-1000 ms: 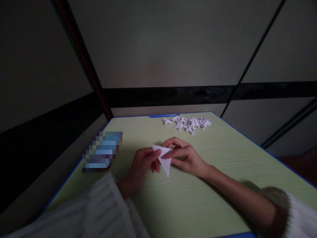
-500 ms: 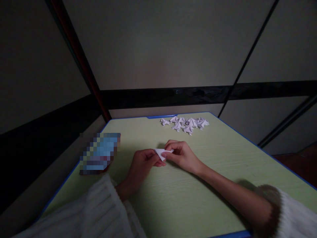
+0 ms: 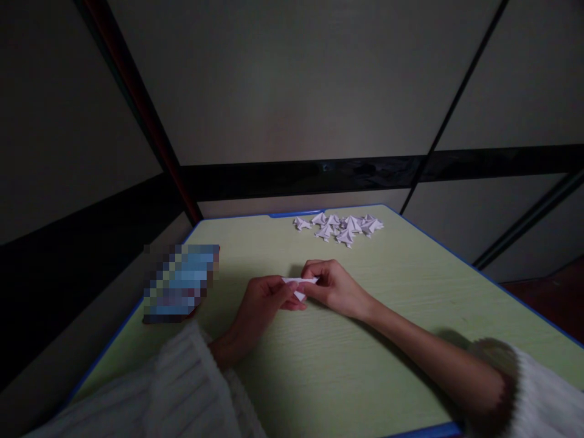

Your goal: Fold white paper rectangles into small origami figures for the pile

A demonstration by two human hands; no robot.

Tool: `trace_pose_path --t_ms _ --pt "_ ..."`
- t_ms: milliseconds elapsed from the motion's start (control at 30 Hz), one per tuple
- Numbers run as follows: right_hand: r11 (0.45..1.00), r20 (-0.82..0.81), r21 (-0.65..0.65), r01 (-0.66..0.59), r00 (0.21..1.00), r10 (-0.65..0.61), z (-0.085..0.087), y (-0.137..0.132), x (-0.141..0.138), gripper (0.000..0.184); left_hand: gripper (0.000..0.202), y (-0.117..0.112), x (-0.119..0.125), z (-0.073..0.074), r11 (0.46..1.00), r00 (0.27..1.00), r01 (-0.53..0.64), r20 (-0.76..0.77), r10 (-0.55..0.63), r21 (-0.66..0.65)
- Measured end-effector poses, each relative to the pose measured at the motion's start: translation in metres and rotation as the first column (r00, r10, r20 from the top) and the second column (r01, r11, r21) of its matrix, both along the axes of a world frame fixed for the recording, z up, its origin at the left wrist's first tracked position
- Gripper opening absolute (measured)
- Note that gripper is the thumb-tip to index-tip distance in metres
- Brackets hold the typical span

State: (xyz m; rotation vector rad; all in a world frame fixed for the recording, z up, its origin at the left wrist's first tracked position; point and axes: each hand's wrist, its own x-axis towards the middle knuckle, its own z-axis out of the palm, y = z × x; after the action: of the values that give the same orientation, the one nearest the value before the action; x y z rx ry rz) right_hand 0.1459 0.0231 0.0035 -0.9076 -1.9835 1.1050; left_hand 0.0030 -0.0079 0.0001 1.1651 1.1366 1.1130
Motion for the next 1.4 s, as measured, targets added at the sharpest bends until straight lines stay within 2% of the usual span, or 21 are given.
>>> trace_pose_path --t_ms 433,600,700,767,833,900,1000,1100,1167,1267,1400 --pt "0.988 0.074 0.150 -0.024 0.997 0.013 0.002 -0.001 0.003 0.017 0.018 -0.001 0.000 -0.002 0.999 0.999 0.046 -0.004 -0.046 -0.013" --pt "0.986 0.082 0.160 -0.036 0.996 0.023 0.002 -0.002 0.004 0.017 0.018 0.000 -0.001 -0.003 0.998 0.999 0.051 -0.007 -0.051 -0.020" --pt "0.997 -0.004 0.076 0.011 1.000 -0.011 -0.001 -0.002 0.001 0.017 0.016 0.001 -0.002 -0.001 0.999 0.999 0.043 -0.019 -0.043 0.005" --pt "0.996 -0.149 -0.072 0.056 0.987 -0.066 -0.003 -0.002 -0.003 0.015 0.015 0.001 -0.002 0.000 0.999 1.000 0.002 -0.024 0.000 0.054" --pt "0.980 -0.287 -0.193 0.057 0.951 -0.112 -0.005 -0.003 -0.007 0.024 0.015 0.000 -0.002 0.001 0.994 0.999 -0.042 -0.028 0.045 0.106" --pt "0.967 -0.353 -0.253 0.020 0.929 -0.112 -0.005 -0.004 -0.010 0.029 0.016 -0.001 -0.003 0.002 0.988 0.997 -0.054 -0.040 0.060 0.146" --pt "0.959 -0.342 -0.284 -0.013 0.936 -0.089 -0.006 -0.007 -0.012 0.030 0.019 -0.001 -0.005 0.001 0.978 0.994 -0.018 -0.105 0.040 0.208" --pt "0.960 -0.307 -0.278 0.033 0.944 -0.122 -0.006 -0.007 -0.012 0.032 0.021 0.000 -0.010 0.000 0.940 0.969 0.044 -0.243 0.043 0.338" --pt "0.960 -0.303 -0.276 0.053 0.943 -0.139 -0.005 -0.007 -0.011 0.033 0.024 0.000 -0.012 0.000 0.924 0.957 0.083 -0.288 0.030 0.372" --pt "0.957 -0.287 -0.291 0.000 0.954 -0.087 -0.005 -0.005 -0.009 0.031 0.026 0.001 -0.012 0.000 0.934 0.972 0.071 -0.236 0.015 0.349" --pt "0.950 -0.262 -0.261 -0.173 0.960 0.103 -0.001 -0.007 -0.009 0.032 0.025 0.000 -0.009 0.000 0.953 0.991 0.040 -0.135 0.001 0.301"
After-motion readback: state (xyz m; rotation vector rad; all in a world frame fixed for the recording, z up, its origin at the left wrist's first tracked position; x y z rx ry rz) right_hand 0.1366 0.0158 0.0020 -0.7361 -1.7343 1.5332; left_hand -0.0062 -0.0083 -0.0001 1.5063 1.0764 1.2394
